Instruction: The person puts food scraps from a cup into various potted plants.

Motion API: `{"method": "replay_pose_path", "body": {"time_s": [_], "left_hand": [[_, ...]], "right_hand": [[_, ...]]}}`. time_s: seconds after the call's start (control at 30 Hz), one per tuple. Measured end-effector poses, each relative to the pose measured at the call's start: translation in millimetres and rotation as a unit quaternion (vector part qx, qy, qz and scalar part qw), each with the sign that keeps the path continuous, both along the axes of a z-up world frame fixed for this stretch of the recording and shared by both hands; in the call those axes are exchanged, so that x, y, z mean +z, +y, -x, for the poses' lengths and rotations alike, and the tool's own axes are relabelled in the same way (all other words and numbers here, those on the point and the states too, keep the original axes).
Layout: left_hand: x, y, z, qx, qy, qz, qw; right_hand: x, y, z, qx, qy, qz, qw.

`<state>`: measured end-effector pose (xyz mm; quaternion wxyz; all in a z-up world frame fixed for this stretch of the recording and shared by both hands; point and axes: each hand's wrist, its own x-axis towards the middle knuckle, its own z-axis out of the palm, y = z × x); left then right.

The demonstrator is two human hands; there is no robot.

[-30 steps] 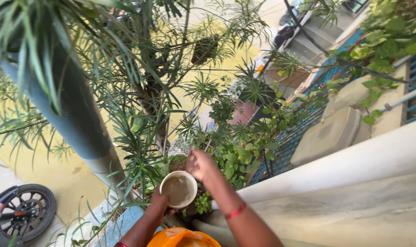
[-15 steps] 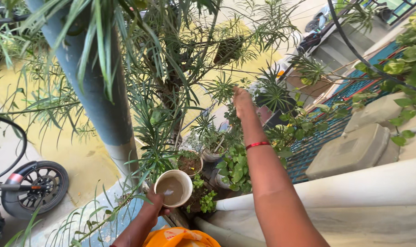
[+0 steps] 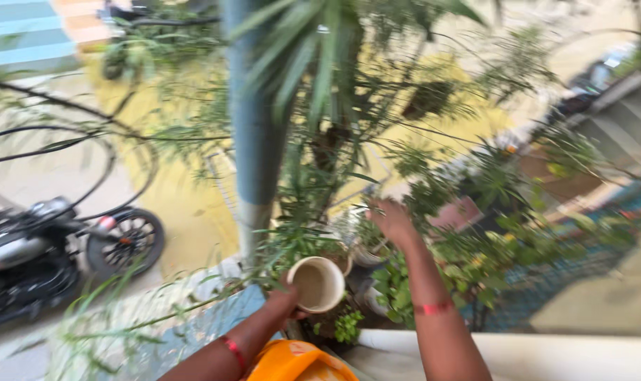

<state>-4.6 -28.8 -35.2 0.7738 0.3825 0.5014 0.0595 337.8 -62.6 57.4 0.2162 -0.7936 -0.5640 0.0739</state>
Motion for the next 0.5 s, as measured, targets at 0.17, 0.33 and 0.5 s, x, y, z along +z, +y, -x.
{"method": "replay_pose_path", "body": {"time_s": [0.17, 0.33, 0.5], "left_hand": [[0, -4, -13, 0.008, 0.008, -0.012, 1.0], [2, -9, -27, -0.029, 0.027, -0.015, 0.999], [8, -16, -38, -0.047, 0.047, -0.032, 0.997]], "right_hand": [[0, -33, 104, -0.159, 0.491, 0.006, 0.857], [-56, -63, 148, -0.14, 0.629, 0.023, 0.764], [-106, -73, 144, -0.233, 0.745, 0.008, 0.625]]}}
